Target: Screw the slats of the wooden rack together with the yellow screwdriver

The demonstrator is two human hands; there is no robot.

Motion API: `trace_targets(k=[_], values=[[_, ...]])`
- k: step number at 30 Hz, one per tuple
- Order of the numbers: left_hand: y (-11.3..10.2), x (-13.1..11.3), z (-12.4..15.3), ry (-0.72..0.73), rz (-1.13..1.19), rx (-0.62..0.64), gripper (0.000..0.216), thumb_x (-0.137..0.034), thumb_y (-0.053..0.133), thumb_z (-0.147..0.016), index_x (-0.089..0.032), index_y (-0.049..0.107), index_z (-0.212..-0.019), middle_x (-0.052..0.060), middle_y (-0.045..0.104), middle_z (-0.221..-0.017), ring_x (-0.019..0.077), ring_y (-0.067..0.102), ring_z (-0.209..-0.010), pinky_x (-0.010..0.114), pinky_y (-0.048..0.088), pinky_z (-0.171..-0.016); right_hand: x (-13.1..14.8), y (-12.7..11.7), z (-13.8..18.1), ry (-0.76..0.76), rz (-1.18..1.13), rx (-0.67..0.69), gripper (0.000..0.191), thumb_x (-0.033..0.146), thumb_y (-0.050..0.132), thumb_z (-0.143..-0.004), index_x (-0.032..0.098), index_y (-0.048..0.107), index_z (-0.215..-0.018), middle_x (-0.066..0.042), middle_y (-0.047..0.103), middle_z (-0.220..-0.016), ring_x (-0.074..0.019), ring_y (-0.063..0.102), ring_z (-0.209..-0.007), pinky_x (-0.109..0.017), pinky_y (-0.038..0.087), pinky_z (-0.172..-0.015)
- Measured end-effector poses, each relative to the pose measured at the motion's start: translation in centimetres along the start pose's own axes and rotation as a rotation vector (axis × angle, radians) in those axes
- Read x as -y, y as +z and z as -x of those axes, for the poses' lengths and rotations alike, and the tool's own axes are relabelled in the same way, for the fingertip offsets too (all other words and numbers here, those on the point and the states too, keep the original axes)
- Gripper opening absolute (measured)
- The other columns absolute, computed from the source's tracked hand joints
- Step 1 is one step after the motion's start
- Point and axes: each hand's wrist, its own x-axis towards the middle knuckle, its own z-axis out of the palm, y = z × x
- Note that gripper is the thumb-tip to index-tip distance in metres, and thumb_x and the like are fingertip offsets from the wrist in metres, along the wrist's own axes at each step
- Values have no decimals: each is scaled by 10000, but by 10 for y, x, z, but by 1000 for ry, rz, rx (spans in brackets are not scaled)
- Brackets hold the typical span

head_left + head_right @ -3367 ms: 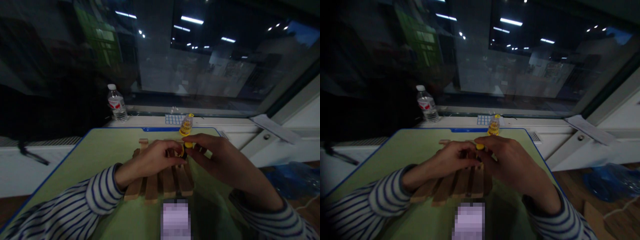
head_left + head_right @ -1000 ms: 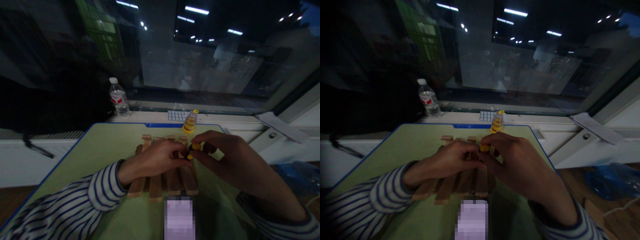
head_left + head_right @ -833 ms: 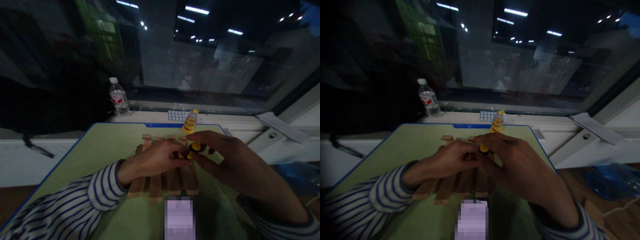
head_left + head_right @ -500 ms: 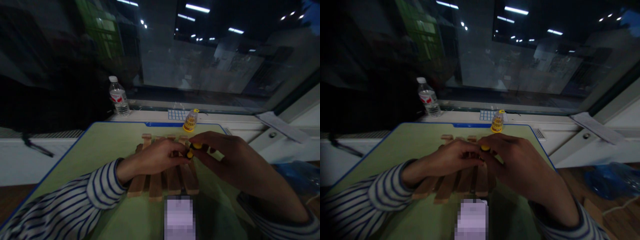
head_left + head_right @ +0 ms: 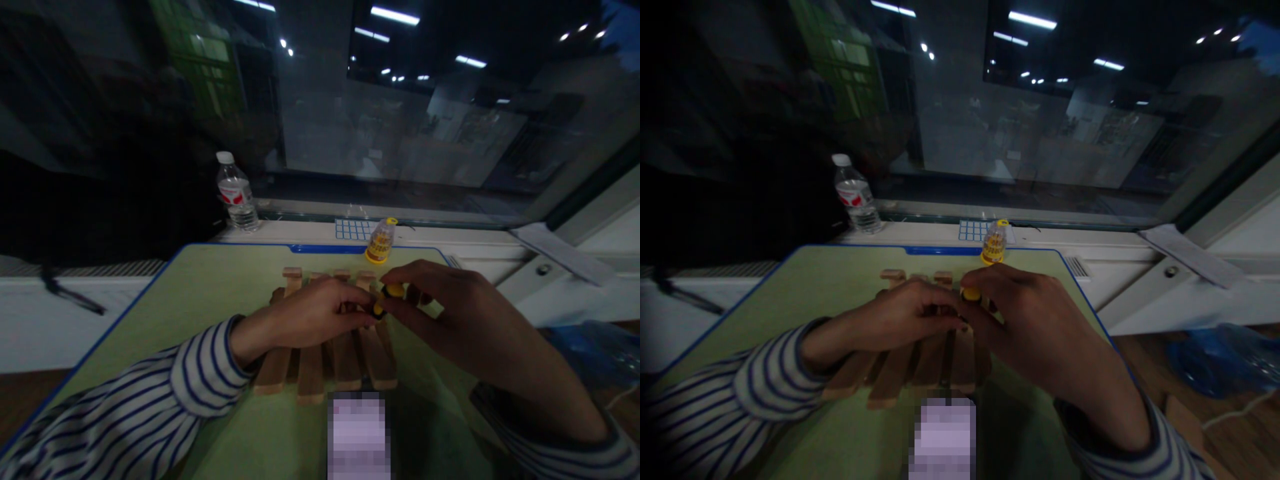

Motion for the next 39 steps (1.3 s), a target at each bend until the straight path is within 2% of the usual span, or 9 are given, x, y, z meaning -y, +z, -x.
trace_targets(k=[4,7,12,15,17,21,29,33,39], values=[[3,-4,0,2,-102,-99,210,-384,624,-862,-211,689,-963,-12,698,-844,139,626,-749,229,394,-640,-1,1,0,-8,-5,-2,113,260,554,-913,220,631,-987,23,708,-924,-101,652,-795,-215,458,-678],[5,-5,0,9,-169,-123,201,-383,614,-870,-216,690,-952,-13,702,-839,139,632,-733,234,388,-627,0,0,1,-17,4,5,140,267,559,-910,215,628,-1019,26,706,-896,-98,642,-756,-213,460,-646],[4,-4,-1,11,-205,-85,219,-393,584,-891,-200,685,-912,-3,704,-826,142,636,-728,231,392,-623,1,-2,3,-49,-24,-1,297,247,568,-902,213,565,-1197,8,680,-1145,-90,642,-900,-194,483,-759],[3,-3,-1,8,-192,-68,191,-370,592,-890,-206,685,-922,-3,710,-854,145,643,-765,224,407,-648,0,-1,2,-69,-76,26,194,210,541,-914,209,606,-1097,8,686,-1123,-94,631,-999,-194,466,-869],[2,-2,-2,4,-177,-72,184,-365,597,-888,-213,689,-936,-1,712,-875,148,645,-791,223,417,-669,-1,0,1,-65,-79,31,168,200,534,-918,217,618,-1063,16,700,-1082,-95,637,-1000,-200,462,-881],[2,0,-2,5,-140,-53,207,-366,581,-897,-218,701,-976,11,713,-881,153,646,-808,231,434,-695,-1,1,1,-57,-35,-1,199,185,552,-907,250,615,-1084,45,711,-1080,-84,657,-949,-185,472,-818],[-1,-1,-2,46,-96,-16,198,-310,552,-915,-209,699,-1002,20,715,-890,159,653,-832,241,450,-725,0,1,1,-40,-3,-1,105,230,567,-904,236,629,-988,36,720,-993,-93,658,-803,-194,468,-661],[-1,-2,-2,34,-81,7,198,-286,542,-924,-210,694,-1024,11,717,-897,154,655,-836,244,446,-730,0,1,0,-25,-7,1,71,250,568,-906,228,632,-926,31,718,-959,-88,645,-769,-194,456,-648],[-2,-3,-2,25,-67,37,190,-253,537,-929,-208,689,-1034,2,716,-920,146,653,-831,241,431,-718,0,0,0,-28,19,3,150,295,556,-915,213,639,-1010,8,716,-920,-97,639,-721,-214,453,-630]])
